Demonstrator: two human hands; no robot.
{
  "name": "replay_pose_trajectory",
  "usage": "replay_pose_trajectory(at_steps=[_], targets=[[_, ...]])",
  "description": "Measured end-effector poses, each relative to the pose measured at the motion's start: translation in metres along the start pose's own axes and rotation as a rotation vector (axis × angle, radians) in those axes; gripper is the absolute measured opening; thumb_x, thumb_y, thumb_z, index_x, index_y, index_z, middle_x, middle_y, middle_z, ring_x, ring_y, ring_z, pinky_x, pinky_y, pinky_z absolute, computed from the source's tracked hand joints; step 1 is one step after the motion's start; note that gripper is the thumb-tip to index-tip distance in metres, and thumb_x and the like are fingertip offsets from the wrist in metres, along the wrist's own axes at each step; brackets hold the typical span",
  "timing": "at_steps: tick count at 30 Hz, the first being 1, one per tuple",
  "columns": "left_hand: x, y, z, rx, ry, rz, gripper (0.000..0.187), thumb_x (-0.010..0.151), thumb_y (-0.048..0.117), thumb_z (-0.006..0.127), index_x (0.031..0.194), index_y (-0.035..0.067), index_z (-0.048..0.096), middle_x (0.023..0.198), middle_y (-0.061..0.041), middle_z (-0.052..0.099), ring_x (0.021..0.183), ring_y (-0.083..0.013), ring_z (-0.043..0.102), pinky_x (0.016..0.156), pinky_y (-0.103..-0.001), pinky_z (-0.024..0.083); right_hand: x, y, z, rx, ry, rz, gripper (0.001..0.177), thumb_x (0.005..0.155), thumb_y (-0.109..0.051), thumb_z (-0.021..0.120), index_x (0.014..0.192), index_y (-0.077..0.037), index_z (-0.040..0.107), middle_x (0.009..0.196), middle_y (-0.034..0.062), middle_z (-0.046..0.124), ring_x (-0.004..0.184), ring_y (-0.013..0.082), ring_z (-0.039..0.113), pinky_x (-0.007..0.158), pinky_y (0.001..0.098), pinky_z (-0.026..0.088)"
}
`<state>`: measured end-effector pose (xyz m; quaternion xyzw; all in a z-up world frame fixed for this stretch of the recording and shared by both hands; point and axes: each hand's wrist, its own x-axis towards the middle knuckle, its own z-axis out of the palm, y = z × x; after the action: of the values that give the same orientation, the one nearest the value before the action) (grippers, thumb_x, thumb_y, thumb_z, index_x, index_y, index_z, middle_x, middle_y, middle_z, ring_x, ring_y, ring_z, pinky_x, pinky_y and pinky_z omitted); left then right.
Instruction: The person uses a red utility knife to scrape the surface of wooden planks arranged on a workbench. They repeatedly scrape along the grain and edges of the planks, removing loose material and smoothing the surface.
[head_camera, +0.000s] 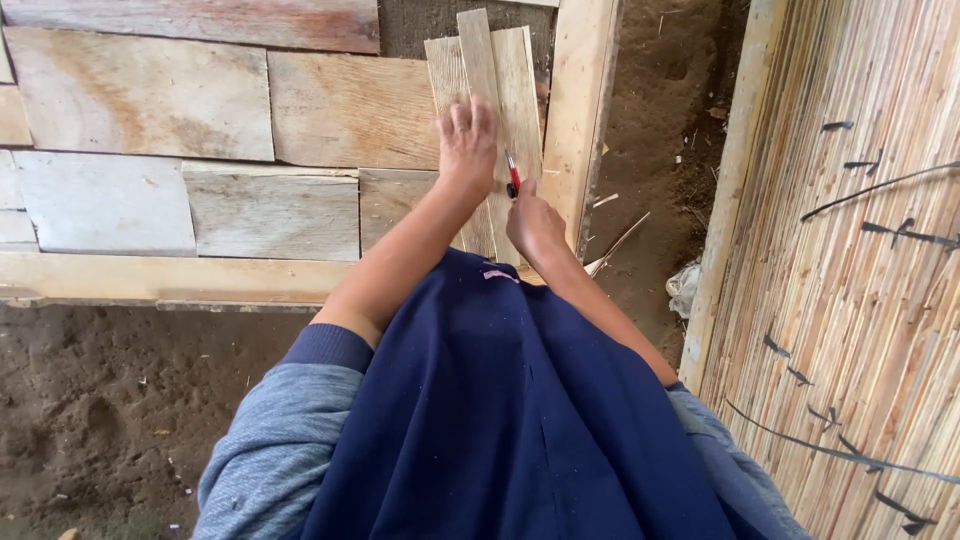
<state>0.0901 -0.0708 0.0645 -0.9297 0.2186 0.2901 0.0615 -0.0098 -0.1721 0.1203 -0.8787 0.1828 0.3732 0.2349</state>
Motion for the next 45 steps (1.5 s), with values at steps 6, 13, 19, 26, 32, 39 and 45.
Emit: replay_pose_trajectory(at_steps=[6, 13, 19, 26, 32, 39, 45], targets=[[-0.01, 0.016, 0.042, 0.0, 0.148, -0.018, 0.145, 0.052, 0.049, 0.098, 0.159, 0.002, 0.013, 0.165, -0.018, 0.012, 0.142, -0.0443, 0.028, 0.103, -0.066, 0.038, -0.002, 0.0, 0.003, -0.021, -0.002, -0.006, 0.026, 0.095, -0.004, 0.039, 0.121, -0.001, 0.039, 0.099, 0.0285, 0.071, 0.085, 0.0482, 0.068, 0.07, 0.0577, 0.049], [-0.014, 0.023, 0.011, -0.011, -0.045, -0.046, 0.112, 0.079, 0.014, 0.079, 0.162, 0.002, 0.005, 0.168, -0.018, 0.0, 0.149, -0.0471, 0.018, 0.109, -0.071, 0.031, -0.019, 0.018, 0.014, -0.022, -0.053, 0.039, 0.023, 0.095, -0.005, 0.032, 0.117, -0.005, 0.038, 0.097, 0.03, 0.069, 0.087, 0.0533, 0.064, 0.07, 0.0603, 0.045], [-0.012, 0.025, 0.014, 0.04, -0.101, -0.04, 0.135, 0.071, 0.034, 0.093, 0.162, -0.002, 0.0, 0.168, -0.024, -0.001, 0.151, -0.0498, 0.015, 0.117, -0.064, 0.023, -0.06, 0.016, 0.011, 0.032, -0.092, 0.038, 0.029, 0.088, 0.001, 0.029, 0.115, -0.004, 0.037, 0.1, 0.0318, 0.067, 0.088, 0.0511, 0.063, 0.073, 0.0573, 0.044], [-0.032, 0.037, 0.021, 0.03, -0.069, -0.042, 0.139, 0.064, 0.041, 0.092, 0.161, -0.002, 0.002, 0.167, -0.023, 0.002, 0.151, -0.0481, 0.013, 0.119, -0.063, 0.018, -0.053, 0.027, 0.022, 0.056, -0.07, 0.045, 0.029, 0.094, -0.003, 0.03, 0.123, -0.004, 0.037, 0.103, 0.0299, 0.069, 0.091, 0.0513, 0.065, 0.073, 0.0587, 0.046], [-0.028, 0.045, 0.026, 0.071, -0.071, -0.092, 0.138, 0.064, 0.04, 0.091, 0.161, -0.003, 0.002, 0.167, -0.023, -0.001, 0.151, -0.0458, 0.016, 0.108, -0.065, 0.031, -0.068, 0.034, 0.019, 0.056, -0.11, 0.019, 0.034, 0.092, 0.0, 0.034, 0.125, -0.002, 0.039, 0.098, 0.0276, 0.069, 0.086, 0.0481, 0.065, 0.07, 0.0551, 0.046], [-0.033, 0.05, 0.014, -0.021, -0.173, -0.135, 0.112, 0.088, 0.011, 0.078, 0.162, -0.001, -0.005, 0.168, -0.016, -0.015, 0.156, -0.0426, 0.007, 0.093, -0.057, 0.055, -0.083, 0.063, 0.05, 0.049, -0.185, 0.041, 0.027, 0.086, -0.002, 0.044, 0.11, -0.006, 0.035, 0.089, 0.0271, 0.067, 0.079, 0.0484, 0.062, 0.067, 0.0533, 0.043], [-0.036, 0.052, 0.0, -0.043, -0.258, -0.142, 0.139, 0.073, 0.025, 0.094, 0.161, -0.002, -0.009, 0.167, -0.016, -0.023, 0.157, -0.0426, 0.001, 0.103, -0.065, 0.046, -0.082, 0.086, 0.076, 0.087, -0.158, -0.003, 0.015, 0.093, -0.015, 0.041, 0.105, -0.009, 0.036, 0.081, 0.0217, 0.067, 0.067, 0.0458, 0.059, 0.059, 0.0508, 0.039]])
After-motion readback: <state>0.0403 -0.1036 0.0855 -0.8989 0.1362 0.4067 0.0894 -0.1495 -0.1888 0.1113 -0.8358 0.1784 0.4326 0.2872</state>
